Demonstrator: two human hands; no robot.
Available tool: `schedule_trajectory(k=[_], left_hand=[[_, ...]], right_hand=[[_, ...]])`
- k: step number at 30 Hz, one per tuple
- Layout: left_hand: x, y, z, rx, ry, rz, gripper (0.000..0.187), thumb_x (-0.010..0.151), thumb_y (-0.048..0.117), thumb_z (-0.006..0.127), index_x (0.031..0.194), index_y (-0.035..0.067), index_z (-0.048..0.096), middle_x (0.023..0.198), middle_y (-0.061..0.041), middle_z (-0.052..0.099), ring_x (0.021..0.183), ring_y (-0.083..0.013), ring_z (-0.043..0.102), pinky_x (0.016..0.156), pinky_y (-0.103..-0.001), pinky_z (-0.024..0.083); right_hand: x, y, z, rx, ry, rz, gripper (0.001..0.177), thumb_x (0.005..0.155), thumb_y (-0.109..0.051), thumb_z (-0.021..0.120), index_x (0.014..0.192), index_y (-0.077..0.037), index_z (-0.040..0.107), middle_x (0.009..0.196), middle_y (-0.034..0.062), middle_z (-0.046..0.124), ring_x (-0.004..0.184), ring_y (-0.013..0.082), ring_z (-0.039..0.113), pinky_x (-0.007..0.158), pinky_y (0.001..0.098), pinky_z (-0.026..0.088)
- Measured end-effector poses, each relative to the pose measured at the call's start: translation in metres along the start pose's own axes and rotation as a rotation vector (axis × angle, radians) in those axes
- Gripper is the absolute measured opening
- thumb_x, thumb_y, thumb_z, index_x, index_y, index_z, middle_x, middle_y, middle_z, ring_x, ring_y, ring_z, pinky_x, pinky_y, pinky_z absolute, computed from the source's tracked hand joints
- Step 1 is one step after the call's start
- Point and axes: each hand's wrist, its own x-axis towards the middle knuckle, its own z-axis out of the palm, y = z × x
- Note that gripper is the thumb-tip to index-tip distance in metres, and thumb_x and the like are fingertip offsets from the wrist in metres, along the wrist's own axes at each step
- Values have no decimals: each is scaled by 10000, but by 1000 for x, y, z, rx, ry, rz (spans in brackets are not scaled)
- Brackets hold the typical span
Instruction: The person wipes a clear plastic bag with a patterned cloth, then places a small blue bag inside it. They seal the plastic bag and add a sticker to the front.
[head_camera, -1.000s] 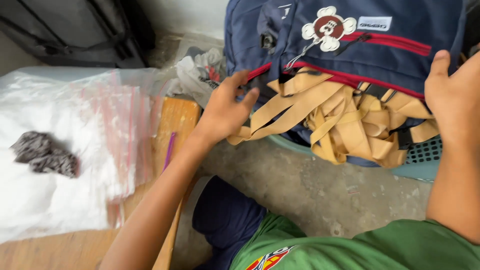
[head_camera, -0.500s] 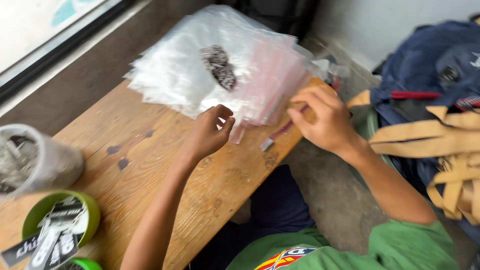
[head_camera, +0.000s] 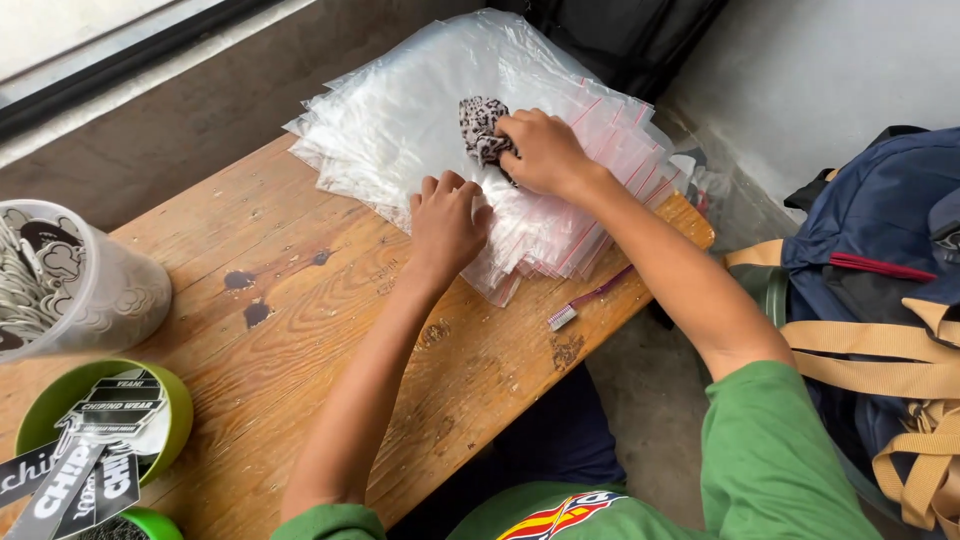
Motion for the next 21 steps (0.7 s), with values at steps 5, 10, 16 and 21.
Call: schedule_trajectory(k=[5, 10, 16, 21], left_hand=[[2, -18, 22, 47, 40, 50, 139, 844, 175, 724, 971, 120, 711, 962, -53, 590, 964, -284, 550, 783, -413, 466], [-12, -7, -22, 39, 209, 249, 72, 887, 153, 720, 935, 129, 673, 1062, -53, 621, 1124, -290, 578, 942, -438, 442], [-95, 2, -75, 50, 257, 286, 146, 848, 146, 746, 936, 120, 632, 1110, -96, 610, 1163, -337, 599, 986, -451, 444], [-186, 3, -117, 104, 240, 183, 111, 894, 147, 706, 947, 99, 621, 1134, -117, 611, 1209, -379, 603, 1035, -479, 443]], right_hand=[[-23, 15, -34, 232, 240, -45, 244, 833, -108, 646, 1065, -34, 634, 941, 209, 632, 949, 437, 629, 823, 543, 505], [-47, -6, -76, 549, 360, -27, 180, 996, -109, 637, 1136, -6, 587, 1014, 99, 558, 998, 207, 567, 816, 349, 516], [-85, -64, -79, 831, 167, -95, 165, 1093, -165, 507, 1042, -24, 439, 848, 50, 478, 847, 147, 544, 726, 313, 479], [-96, -122, -53, 932, -3, -216, 84, 1060, -70, 507, 1078, 6, 476, 741, 85, 563, 670, 146, 603, 612, 307, 515]])
